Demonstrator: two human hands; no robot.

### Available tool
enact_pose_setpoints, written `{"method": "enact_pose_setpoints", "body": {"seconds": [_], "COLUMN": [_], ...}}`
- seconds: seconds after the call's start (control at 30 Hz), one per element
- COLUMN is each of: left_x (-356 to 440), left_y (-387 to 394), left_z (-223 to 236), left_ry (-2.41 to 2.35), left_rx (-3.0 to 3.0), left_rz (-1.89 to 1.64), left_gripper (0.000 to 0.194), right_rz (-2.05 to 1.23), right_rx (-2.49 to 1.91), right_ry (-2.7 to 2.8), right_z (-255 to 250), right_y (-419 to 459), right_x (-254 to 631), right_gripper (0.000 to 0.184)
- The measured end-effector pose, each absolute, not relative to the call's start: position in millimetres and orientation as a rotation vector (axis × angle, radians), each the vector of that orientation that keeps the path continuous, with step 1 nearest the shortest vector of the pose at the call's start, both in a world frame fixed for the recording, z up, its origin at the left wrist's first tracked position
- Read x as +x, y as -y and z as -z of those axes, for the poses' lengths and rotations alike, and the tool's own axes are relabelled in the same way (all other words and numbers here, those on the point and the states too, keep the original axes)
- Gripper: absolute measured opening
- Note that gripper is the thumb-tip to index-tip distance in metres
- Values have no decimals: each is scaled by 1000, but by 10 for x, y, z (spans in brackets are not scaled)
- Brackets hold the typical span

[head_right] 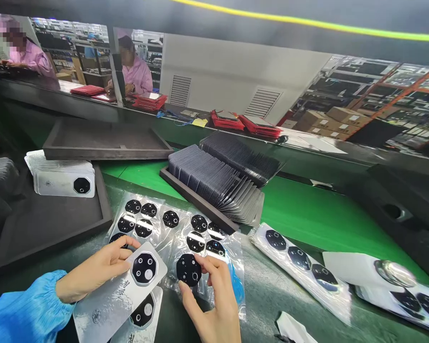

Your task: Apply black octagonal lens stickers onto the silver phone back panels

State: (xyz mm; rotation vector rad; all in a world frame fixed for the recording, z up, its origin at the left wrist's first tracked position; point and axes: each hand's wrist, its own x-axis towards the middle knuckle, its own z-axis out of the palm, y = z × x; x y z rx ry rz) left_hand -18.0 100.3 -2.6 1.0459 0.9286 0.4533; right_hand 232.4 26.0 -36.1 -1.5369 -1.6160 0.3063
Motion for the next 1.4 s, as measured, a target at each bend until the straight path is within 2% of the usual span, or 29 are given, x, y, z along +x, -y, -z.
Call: {"method": "enact_pose_setpoints", "body": {"seconds": [1.4], "left_x": [-158], "left_y": [-1010], "left_z": [-22], "left_ry": [-959], "left_rx": [1052], "left_rz": [-394], "left_gripper": [30], "right_rz": [-301], "right_rx": [-1551], "right_ry": [1583], "right_z": [305], "right_y": [-283], "right_x": [2282], "right_gripper": [33]}}
